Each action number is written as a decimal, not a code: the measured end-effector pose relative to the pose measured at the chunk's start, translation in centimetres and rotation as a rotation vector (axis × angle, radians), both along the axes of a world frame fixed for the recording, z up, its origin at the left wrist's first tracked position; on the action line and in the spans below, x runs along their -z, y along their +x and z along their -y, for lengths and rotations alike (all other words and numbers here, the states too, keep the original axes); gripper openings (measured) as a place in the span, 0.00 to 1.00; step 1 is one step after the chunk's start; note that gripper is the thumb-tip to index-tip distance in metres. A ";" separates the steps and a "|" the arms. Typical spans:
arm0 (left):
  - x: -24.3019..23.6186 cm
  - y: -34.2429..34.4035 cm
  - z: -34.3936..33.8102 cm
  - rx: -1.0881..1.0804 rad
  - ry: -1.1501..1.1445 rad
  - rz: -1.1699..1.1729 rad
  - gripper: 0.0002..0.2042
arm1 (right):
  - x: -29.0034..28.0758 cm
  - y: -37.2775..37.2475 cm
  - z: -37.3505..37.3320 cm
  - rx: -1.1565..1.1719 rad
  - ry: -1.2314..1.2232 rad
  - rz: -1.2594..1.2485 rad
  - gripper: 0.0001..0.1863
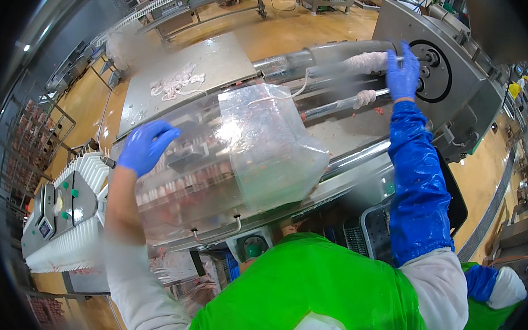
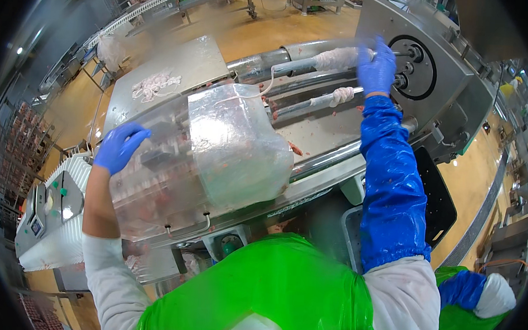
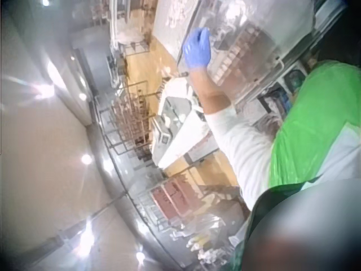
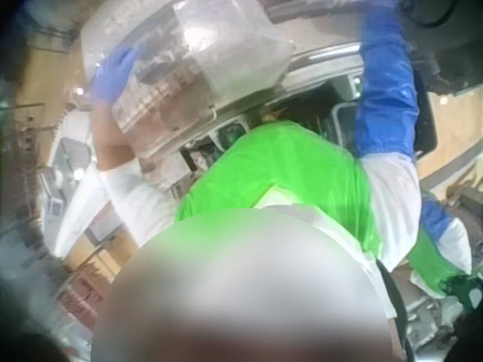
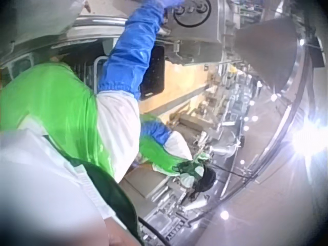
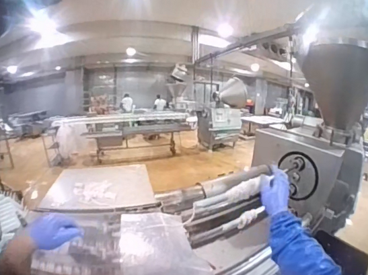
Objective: The person operates a sausage-making machine, feeding ground meat into the hopper and guiding the casing as it extrudes. They repeatedly adjust the machine's controls and clear blockages in the casing to maintain continuous production.
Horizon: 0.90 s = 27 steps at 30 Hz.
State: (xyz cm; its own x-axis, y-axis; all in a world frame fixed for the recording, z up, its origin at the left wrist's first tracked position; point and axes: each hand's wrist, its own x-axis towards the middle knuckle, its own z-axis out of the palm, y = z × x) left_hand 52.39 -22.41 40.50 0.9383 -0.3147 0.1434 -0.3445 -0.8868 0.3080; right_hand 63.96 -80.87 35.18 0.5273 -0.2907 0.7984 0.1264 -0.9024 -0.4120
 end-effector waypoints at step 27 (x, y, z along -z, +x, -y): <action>0.8 9.6 18.2 0.021 0.071 0.008 0.21 | 8.1 10.0 2.1 -0.538 0.823 -0.056 0.23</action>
State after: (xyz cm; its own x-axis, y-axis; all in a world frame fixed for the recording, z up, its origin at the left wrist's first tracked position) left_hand 61.95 -40.61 39.69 0.9303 -0.3437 0.1280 -0.3654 -0.8989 0.2419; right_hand 74.00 -82.95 27.10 0.7829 -0.4550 0.4244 0.3976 -0.1588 -0.9037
